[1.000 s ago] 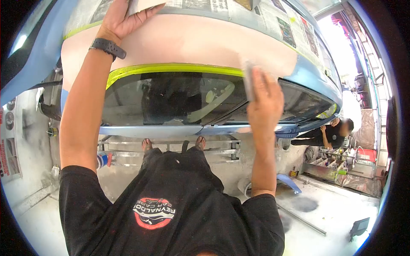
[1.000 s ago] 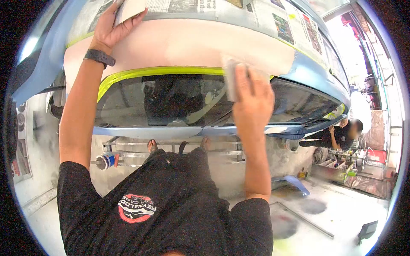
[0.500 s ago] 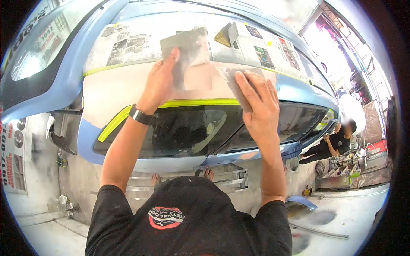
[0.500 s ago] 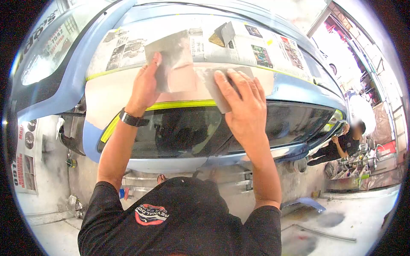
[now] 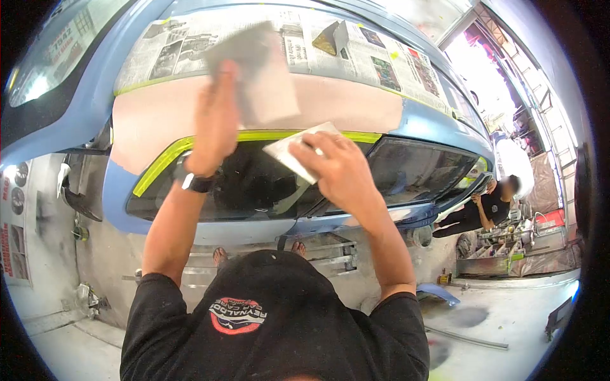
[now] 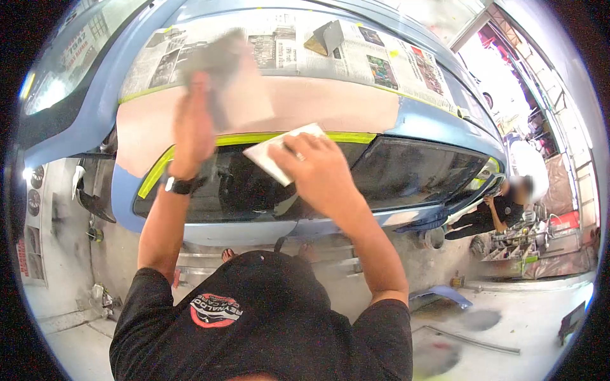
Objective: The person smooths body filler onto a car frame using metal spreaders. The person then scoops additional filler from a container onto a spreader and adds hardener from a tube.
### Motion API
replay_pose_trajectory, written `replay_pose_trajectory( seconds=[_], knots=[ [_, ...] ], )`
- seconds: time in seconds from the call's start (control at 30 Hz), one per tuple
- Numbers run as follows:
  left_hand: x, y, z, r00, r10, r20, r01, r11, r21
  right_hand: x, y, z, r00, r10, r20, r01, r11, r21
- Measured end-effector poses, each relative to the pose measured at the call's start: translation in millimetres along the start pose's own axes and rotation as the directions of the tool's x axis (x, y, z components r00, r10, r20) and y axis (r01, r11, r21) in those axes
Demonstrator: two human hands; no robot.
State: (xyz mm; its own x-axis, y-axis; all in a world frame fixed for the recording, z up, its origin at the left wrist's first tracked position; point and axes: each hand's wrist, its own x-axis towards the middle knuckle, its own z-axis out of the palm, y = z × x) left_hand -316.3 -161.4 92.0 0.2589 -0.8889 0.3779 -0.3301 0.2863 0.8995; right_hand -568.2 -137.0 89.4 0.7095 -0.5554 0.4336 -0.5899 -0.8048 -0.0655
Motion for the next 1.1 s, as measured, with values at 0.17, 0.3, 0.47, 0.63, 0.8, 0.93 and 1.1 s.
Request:
replay_pose_trajectory(
  seconds=[0.17,0.3,0.47,0.63,0.8,0.93,1.1],
  knots=[
    [-70.9,-28.5,-93.1,0.990,-0.107,-0.089,0.092,0.984,-0.152,10.0,49.8,-28.7,0.932,0.347,-0.101,-0.343,0.938,0.058],
    [-152.0,-53.3,-149.8,0.858,-0.393,0.329,0.168,0.822,0.545,32.1,72.0,-26.7,0.938,0.343,-0.042,-0.343,0.939,0.006],
    [-323.8,-205.1,-182.7,0.674,-0.667,0.317,0.205,0.582,0.787,51.4,83.0,-13.9,0.951,0.309,0.002,-0.307,0.947,-0.092],
    [-570.3,-384.3,-213.8,0.321,-0.845,0.428,0.255,0.512,0.820,62.6,84.4,-0.2,0.945,0.326,0.005,-0.321,0.933,-0.163],
    [-600.8,-324.8,-175.3,0.041,-0.999,0.003,0.822,0.035,0.568,59.8,85.5,9.5,0.963,0.267,-0.044,-0.271,0.949,-0.159],
    [-666.9,-387.4,-181.3,0.168,-0.972,0.163,0.557,0.229,0.798,46.5,71.8,14.4,0.963,0.264,-0.057,-0.270,0.937,-0.224],
    [-596.9,-367.0,-172.0,0.106,-0.990,-0.097,0.909,0.057,0.414,48.4,67.0,-7.3,0.951,0.308,-0.014,-0.306,0.935,-0.177]
  ],
)
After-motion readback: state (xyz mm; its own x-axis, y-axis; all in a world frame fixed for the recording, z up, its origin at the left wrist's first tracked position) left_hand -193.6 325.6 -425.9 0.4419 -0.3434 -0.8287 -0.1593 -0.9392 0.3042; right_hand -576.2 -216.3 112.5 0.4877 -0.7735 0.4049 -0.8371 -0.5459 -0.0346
